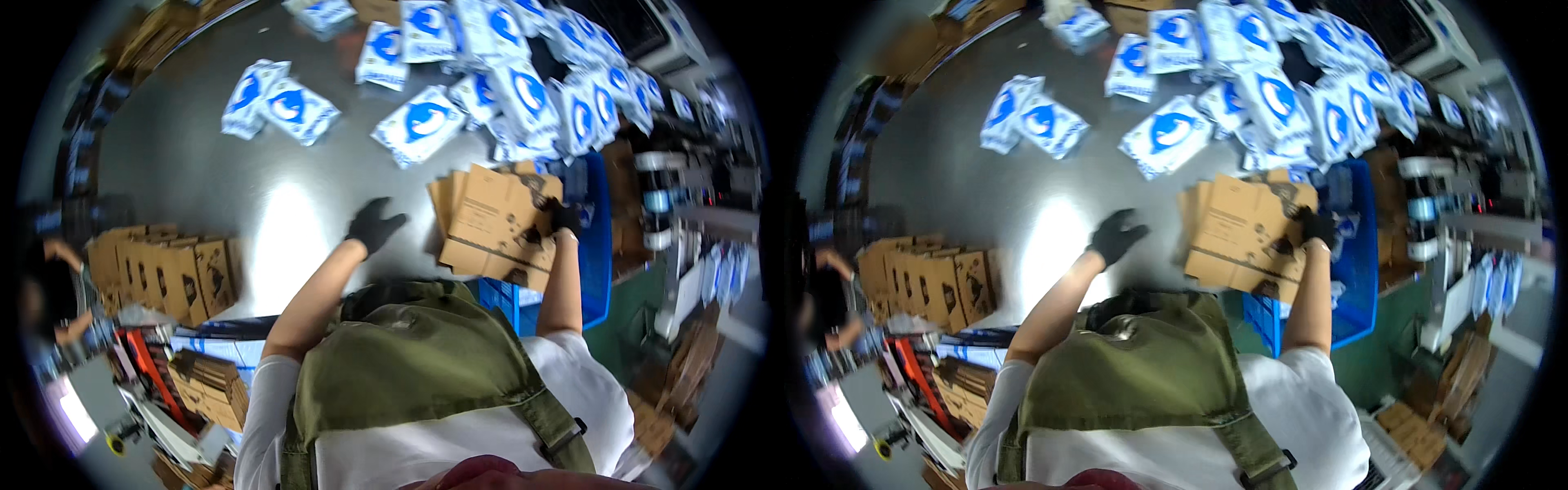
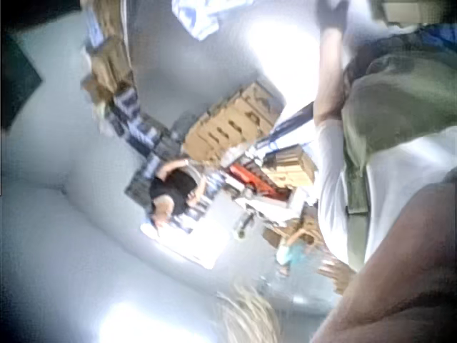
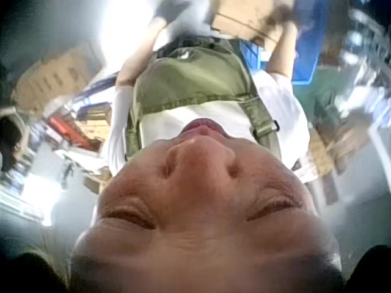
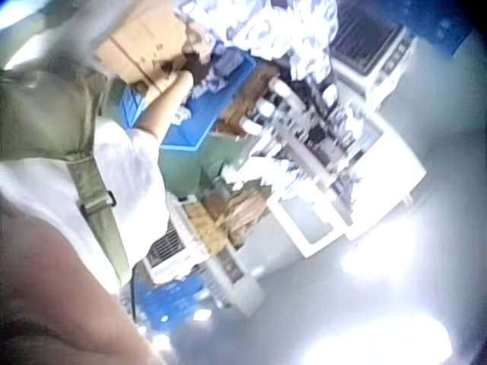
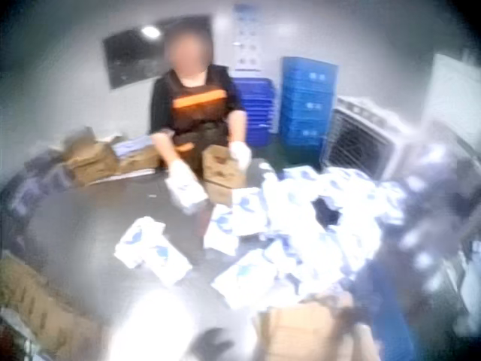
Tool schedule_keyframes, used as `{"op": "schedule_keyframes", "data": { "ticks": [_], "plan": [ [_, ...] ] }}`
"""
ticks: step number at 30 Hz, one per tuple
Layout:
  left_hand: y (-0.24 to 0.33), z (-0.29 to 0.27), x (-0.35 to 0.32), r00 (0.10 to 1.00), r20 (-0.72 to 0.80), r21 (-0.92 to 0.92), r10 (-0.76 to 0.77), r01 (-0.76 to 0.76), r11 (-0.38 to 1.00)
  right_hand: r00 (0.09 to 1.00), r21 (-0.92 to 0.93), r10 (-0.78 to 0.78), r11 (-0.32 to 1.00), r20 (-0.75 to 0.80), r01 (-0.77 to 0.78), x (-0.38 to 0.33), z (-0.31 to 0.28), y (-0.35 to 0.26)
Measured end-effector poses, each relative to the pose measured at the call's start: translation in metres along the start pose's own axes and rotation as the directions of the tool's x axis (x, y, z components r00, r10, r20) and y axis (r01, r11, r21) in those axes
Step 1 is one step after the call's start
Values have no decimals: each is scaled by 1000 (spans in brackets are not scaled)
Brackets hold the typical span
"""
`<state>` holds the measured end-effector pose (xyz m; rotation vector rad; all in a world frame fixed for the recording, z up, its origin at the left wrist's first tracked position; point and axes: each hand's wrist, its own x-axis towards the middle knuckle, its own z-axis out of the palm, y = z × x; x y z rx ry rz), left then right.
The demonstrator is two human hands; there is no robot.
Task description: The person packs soft blue-and-white pouches into cardboard boxes by hand, then places the filled boxes onto a stack.
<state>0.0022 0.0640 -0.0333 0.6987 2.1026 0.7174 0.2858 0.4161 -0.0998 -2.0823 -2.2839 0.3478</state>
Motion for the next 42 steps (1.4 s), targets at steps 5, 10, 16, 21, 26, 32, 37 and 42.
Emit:
{"op": "schedule_keyframes", "data": {
  "ticks": [5, 10, 16, 21, 26, 32, 37, 42],
  "plan": [
    [61, 94, 21, 955, 273, -192, 116, -64, 979, 979, 226, -136, 969, 149, 101, -33, -22, 6],
    [78, 41, -22, 989, -7, -579, 145, -122, 806, 993, 895, -115, 441, -21, 70, -78, -99, -18],
    [17, -58, -52, 729, -681, -694, -65, -616, 372, 738, 992, -673, 59, -45, 115, -195, -116, -166],
    [-77, -108, -122, 598, -802, -472, 1, -633, 613, 607, 994, -794, 84, 26, 67, -256, -54, -252],
    [-181, -36, -116, 667, -736, -387, 114, -553, 738, 373, 856, -911, 43, -178, 515, -324, -34, -270],
    [-98, -55, -138, 720, -623, -549, -306, -124, 827, -168, 278, -970, -115, 176, 954, -296, -49, -283],
    [-77, -56, -169, 411, -910, -9, 51, -143, 990, -145, 84, -987, -150, -62, 985, -316, -29, -303],
    [-79, -38, -117, 611, -675, 419, 414, -145, 896, -53, 539, -988, -124, -146, 833, -284, 9, -310]
  ]
}}
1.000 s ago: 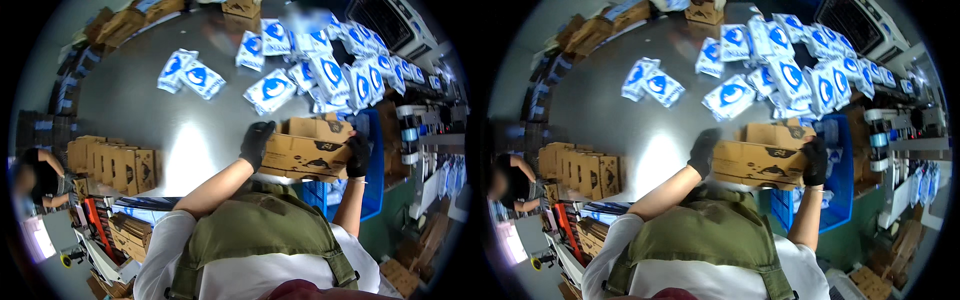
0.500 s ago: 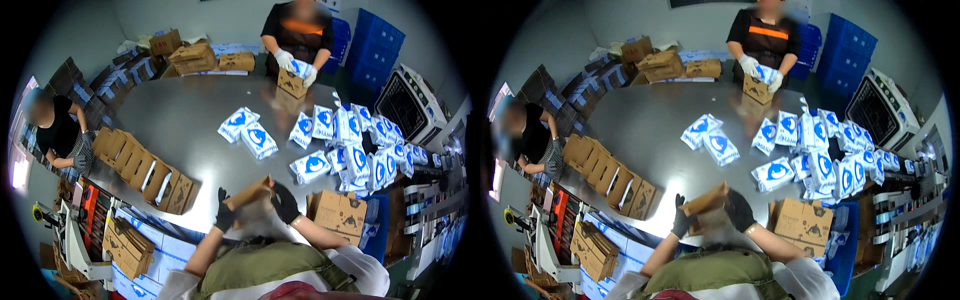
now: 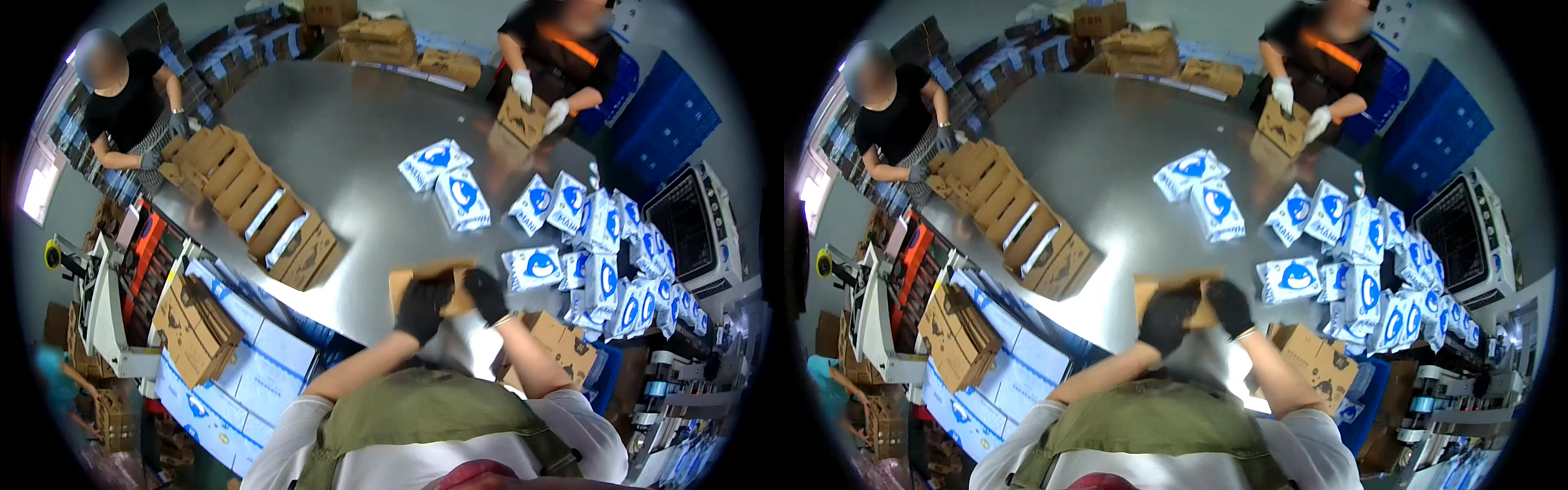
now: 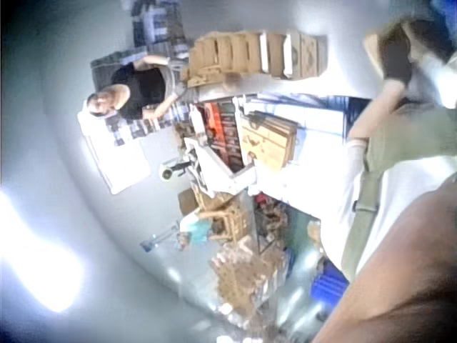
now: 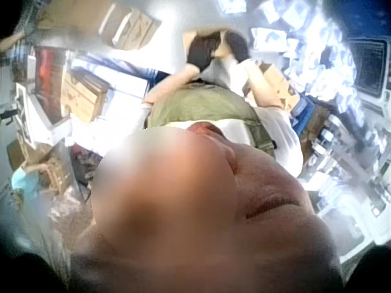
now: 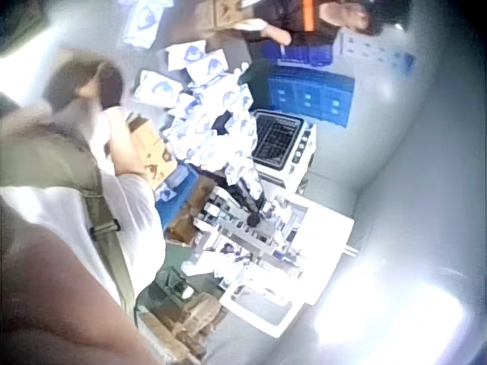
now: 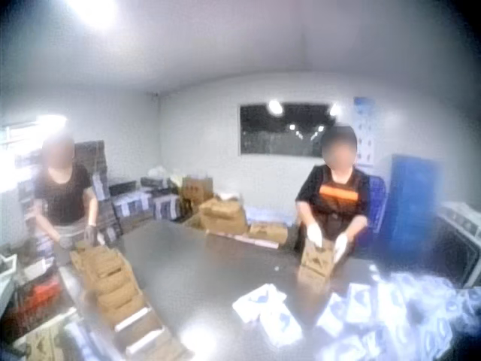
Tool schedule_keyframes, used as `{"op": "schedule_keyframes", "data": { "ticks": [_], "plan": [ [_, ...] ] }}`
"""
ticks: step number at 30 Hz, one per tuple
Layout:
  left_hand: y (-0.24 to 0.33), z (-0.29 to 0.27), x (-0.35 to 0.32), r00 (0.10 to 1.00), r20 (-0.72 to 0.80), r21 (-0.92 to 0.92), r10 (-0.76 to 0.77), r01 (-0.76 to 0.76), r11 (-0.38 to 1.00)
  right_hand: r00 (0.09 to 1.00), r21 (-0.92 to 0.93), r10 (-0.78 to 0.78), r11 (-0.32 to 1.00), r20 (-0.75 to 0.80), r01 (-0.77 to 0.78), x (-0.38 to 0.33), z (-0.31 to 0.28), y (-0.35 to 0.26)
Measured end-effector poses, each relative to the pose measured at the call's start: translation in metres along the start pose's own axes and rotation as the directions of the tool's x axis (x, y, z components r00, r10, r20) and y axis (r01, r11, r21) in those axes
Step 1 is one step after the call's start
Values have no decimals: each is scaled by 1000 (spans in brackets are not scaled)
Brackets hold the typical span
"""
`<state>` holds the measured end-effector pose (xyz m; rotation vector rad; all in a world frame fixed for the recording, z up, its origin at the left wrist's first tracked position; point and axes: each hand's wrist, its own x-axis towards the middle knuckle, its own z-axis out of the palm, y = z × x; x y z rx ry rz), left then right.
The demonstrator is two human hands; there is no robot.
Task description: The person packs soft blue-and-white pouches into cardboard boxes by hand, then places the filled boxes onto a stack.
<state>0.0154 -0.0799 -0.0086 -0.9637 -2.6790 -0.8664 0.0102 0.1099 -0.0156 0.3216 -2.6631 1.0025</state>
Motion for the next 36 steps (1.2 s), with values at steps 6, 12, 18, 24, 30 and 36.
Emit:
{"op": "schedule_keyframes", "data": {
  "ticks": [6, 12, 18, 24, 30, 36],
  "plan": [
    [-64, 6, -16, 834, 481, -863, -269, 396, -315, 731, 642, 595, 424, 334, -639, -8, -40, 43],
    [-157, 68, -49, 562, 239, -925, -792, 380, -10, 851, -348, 287, 928, 439, -133, 33, 14, -51],
    [-76, -51, 23, 771, -22, 32, -636, 637, 770, 787, -33, 122, 991, 605, -129, 143, 33, 10],
    [-77, -45, 20, 765, -51, 44, -642, 644, 764, 681, -598, 729, 579, 74, -554, 242, 57, 94],
    [-80, -45, 24, 782, -44, 34, -622, 623, 781, 818, 803, 299, 208, 492, -559, 185, 20, 82],
    [-67, -48, 36, 727, 154, 101, -670, 663, 742, 835, 827, 163, 135, 525, -546, 65, -34, -47]
  ]
}}
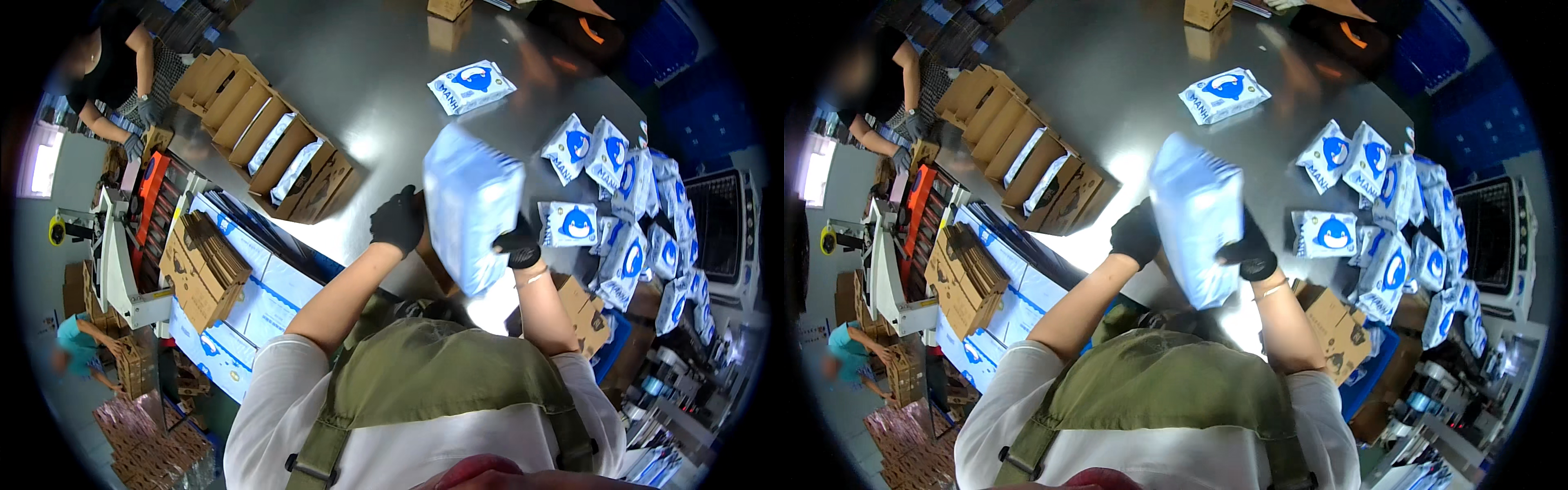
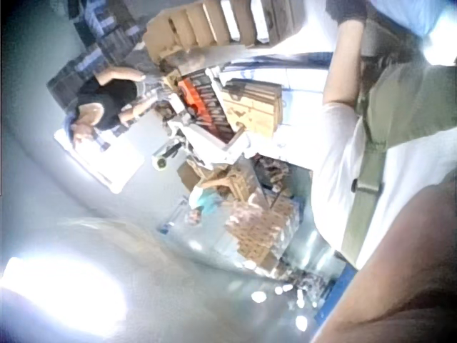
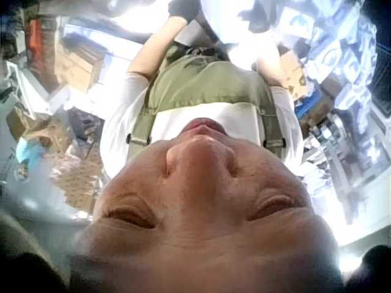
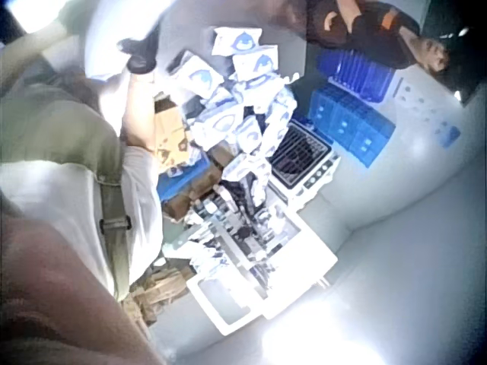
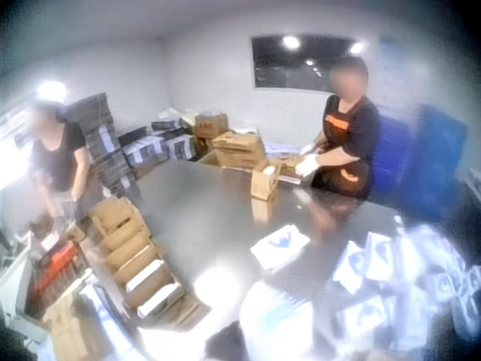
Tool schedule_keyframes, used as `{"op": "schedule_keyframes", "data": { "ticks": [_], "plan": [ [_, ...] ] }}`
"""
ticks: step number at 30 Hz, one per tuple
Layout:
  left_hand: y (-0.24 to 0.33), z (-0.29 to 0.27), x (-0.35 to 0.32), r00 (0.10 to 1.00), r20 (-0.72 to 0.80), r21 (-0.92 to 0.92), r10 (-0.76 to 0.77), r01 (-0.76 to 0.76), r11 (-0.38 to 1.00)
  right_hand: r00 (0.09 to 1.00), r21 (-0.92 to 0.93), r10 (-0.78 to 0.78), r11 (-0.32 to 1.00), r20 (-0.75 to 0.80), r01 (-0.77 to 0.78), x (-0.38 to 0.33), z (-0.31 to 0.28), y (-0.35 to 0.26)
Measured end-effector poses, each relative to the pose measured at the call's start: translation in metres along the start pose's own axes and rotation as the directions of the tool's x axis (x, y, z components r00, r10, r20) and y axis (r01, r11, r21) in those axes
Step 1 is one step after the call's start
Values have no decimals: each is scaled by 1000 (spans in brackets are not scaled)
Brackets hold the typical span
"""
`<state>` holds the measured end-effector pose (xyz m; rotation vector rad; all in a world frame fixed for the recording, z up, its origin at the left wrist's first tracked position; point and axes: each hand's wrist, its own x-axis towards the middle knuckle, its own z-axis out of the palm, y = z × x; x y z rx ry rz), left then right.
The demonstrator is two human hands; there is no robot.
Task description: The person packs soft blue-and-white pouches into cardboard boxes by hand, then places the filled boxes onto a stack.
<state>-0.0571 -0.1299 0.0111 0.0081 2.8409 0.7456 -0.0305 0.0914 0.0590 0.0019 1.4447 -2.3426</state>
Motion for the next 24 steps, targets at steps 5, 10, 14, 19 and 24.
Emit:
{"op": "schedule_keyframes", "data": {
  "ticks": [5, 10, 14, 19, 24],
  "plan": [
    [-8, 3, -23, 979, 131, -111, 157, -143, 983, 959, -871, 219, 487, 182, 54, -27, 8, 30],
    [-10, 15, -74, 594, -484, 173, 643, -656, 735, 979, -985, 189, 169, 76, 44, -26, 36, 43],
    [-1, 22, -88, 557, -91, 265, 825, -785, 560, 941, -911, -215, 266, 262, 315, -61, 21, 38],
    [-43, 18, -64, 686, 99, 409, 721, -689, 599, 640, -936, -695, 329, -329, -124, -163, -132, 36],
    [-135, -22, -17, 996, 23, 589, 82, -80, 804, 32, -296, -466, 506, -884, -810, -330, -260, 75]
  ]
}}
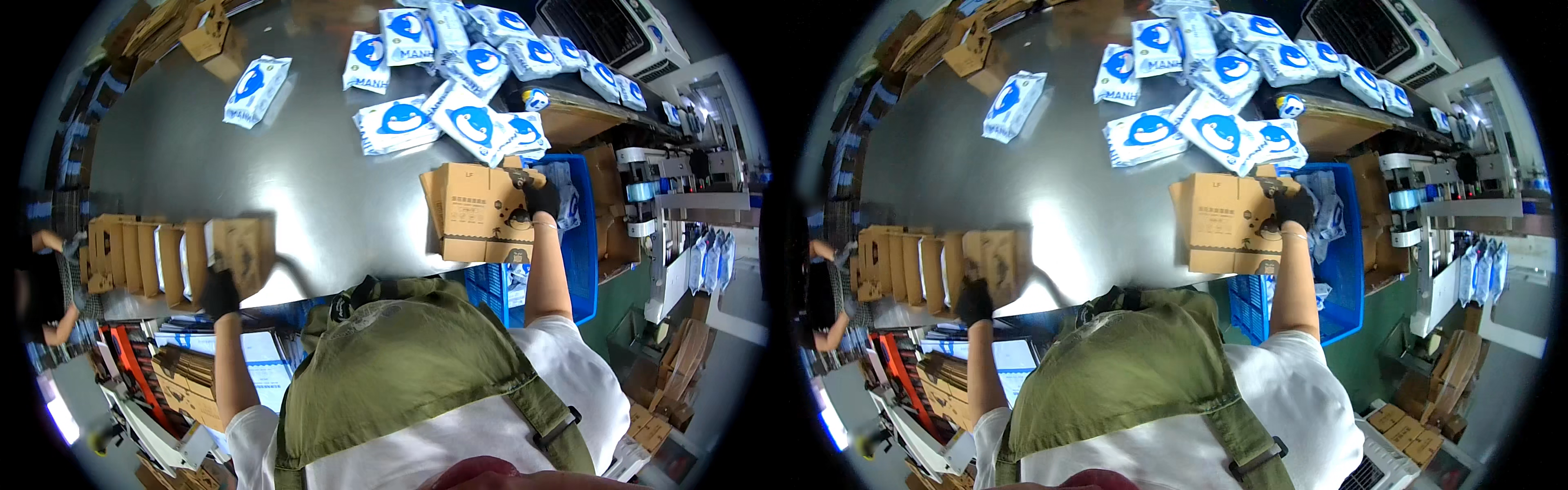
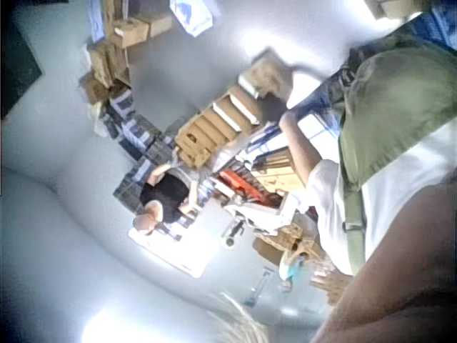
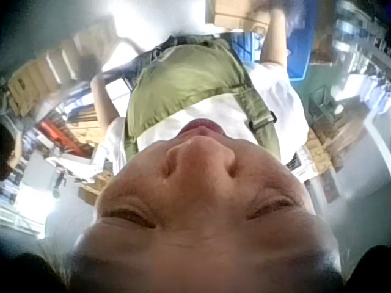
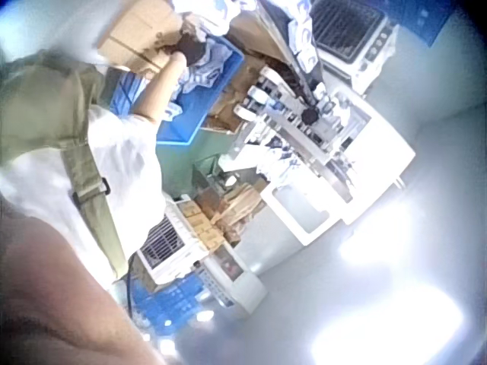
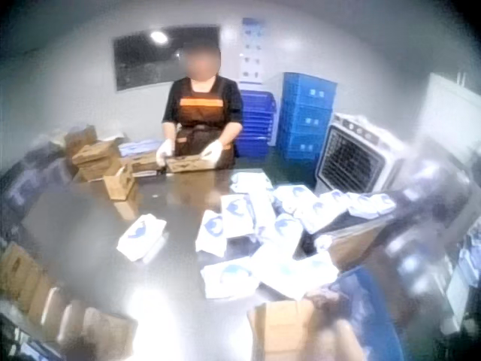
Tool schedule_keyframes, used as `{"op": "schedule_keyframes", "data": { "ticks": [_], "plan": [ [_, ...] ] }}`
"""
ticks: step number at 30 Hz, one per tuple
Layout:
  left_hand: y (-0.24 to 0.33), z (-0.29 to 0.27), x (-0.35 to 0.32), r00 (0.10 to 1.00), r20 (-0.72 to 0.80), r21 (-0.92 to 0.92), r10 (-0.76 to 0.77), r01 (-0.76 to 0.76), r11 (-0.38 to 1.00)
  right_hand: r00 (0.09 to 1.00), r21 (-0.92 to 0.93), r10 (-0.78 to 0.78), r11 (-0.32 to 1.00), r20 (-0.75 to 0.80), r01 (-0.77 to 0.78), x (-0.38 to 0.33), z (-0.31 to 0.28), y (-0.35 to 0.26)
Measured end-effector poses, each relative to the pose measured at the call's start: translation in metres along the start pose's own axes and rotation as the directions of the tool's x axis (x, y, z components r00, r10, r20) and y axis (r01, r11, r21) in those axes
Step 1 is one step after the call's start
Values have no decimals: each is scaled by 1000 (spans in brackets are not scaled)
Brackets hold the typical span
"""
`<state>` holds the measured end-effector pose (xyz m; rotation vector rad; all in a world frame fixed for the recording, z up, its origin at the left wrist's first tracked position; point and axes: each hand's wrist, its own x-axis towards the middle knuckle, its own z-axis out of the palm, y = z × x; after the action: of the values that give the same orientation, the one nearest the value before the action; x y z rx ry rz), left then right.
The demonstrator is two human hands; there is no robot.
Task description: The person packs soft blue-and-white pouches into cardboard boxes by hand, then places the filled boxes onto a stack.
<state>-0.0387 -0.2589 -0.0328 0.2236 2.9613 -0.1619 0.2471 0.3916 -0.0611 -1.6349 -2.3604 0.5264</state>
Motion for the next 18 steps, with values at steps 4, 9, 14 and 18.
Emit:
{"op": "schedule_keyframes", "data": {
  "ticks": [4, 9, 14, 18],
  "plan": [
    [36, -34, 7, 941, -335, 222, 46, 31, 975, 980, -92, 119, 990, 162, -105, -19, -13, 19],
    [283, -50, -20, 891, 188, -655, 413, -200, 729, 969, -114, -4, 993, 246, 33, -22, -10, 6],
    [429, -8, -56, 565, 389, -781, 727, -216, 586, 927, -34, 74, 997, 368, -66, -12, -23, -3],
    [442, -21, -76, 619, 144, -850, 772, -322, 418, 982, 270, 57, 957, 181, -105, 0, -41, 57]
  ]
}}
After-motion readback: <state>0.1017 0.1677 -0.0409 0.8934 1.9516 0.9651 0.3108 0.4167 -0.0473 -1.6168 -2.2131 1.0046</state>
